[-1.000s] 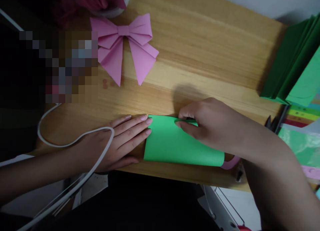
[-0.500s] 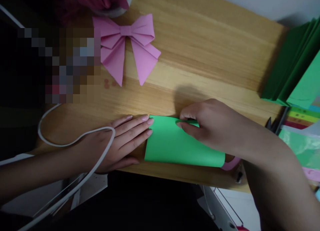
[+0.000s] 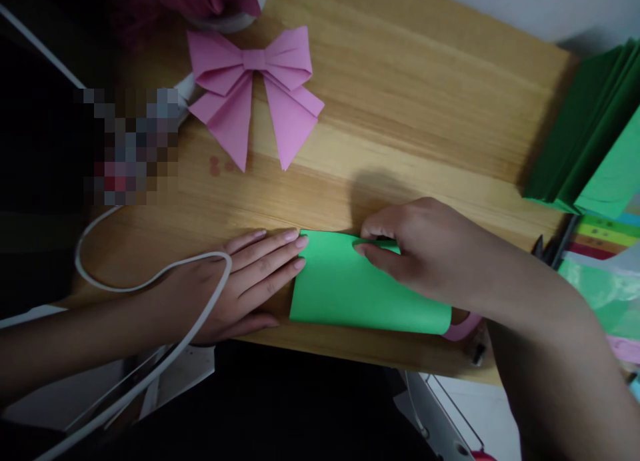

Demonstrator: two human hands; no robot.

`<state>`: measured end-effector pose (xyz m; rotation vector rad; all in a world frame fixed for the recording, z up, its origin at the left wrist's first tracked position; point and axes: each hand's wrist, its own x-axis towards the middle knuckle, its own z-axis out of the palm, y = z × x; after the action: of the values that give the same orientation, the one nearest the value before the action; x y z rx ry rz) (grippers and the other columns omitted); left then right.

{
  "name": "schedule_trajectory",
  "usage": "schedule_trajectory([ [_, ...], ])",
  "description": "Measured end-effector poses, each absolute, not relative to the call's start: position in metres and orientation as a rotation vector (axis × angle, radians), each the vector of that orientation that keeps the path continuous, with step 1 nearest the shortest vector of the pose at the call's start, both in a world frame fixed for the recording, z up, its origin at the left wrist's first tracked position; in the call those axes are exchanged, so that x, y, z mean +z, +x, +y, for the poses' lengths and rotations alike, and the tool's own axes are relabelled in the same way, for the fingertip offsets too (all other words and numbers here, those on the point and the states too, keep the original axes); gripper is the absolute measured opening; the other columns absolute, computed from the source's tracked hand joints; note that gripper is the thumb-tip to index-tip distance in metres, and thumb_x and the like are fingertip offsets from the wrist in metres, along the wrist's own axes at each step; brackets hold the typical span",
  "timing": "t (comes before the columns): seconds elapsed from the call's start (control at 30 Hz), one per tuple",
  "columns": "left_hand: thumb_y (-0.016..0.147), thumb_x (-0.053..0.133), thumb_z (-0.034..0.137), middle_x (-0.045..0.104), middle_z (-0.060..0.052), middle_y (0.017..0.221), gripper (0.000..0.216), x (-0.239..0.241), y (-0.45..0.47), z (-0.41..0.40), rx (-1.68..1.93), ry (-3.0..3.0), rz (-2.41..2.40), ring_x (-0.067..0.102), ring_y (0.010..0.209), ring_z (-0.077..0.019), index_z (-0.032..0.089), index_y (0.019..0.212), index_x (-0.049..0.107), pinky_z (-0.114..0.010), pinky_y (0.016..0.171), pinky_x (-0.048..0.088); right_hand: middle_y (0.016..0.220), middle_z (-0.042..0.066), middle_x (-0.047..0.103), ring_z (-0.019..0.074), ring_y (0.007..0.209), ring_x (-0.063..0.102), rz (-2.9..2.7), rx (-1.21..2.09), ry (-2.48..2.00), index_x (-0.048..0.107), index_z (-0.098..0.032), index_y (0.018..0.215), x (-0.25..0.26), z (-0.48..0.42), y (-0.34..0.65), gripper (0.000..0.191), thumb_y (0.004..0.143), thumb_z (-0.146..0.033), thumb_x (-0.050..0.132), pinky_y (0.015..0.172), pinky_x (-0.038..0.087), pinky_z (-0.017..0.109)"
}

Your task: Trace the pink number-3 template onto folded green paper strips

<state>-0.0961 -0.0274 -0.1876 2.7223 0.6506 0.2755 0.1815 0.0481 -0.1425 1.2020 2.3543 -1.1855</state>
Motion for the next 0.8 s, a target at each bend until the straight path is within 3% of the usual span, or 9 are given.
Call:
schedule_trajectory([
  [0.33, 0.096, 0.055, 0.050, 0.041, -0.023, 0.153, 0.067, -0.1885, -0.0968, -0.0267, 0.300, 2.732, 0.654, 0.036, 0.145, -0.0323, -0.001, 0.138, 0.049, -0.042, 0.117, 0.033, 0.053, -0.002, 0.055, 0.0115, 0.047, 0.046, 2.337, -1.184, 1.208, 0.061, -0.022, 0.067, -0.1408, 0.0492, 0.1795, 0.028, 0.088, -0.037, 0.050, 0.052, 0.029, 0.027],
  [0.8, 0.102, 0.042, 0.046, 0.043, -0.022, 0.152, 0.060, -0.1900, -0.0955, -0.0275, 0.306, 2.753, 0.666, 0.037, 0.145, -0.0313, -0.002, 0.138, 0.049, -0.042, 0.119, 0.031, 0.054, -0.001, 0.056, 0.0106, 0.048, 0.046, 2.317, -1.175, 1.201, 0.062, -0.020, 0.068, -0.1363, 0.0482, 0.1780, 0.029, 0.091, -0.034, 0.048, 0.054, 0.031, 0.028],
])
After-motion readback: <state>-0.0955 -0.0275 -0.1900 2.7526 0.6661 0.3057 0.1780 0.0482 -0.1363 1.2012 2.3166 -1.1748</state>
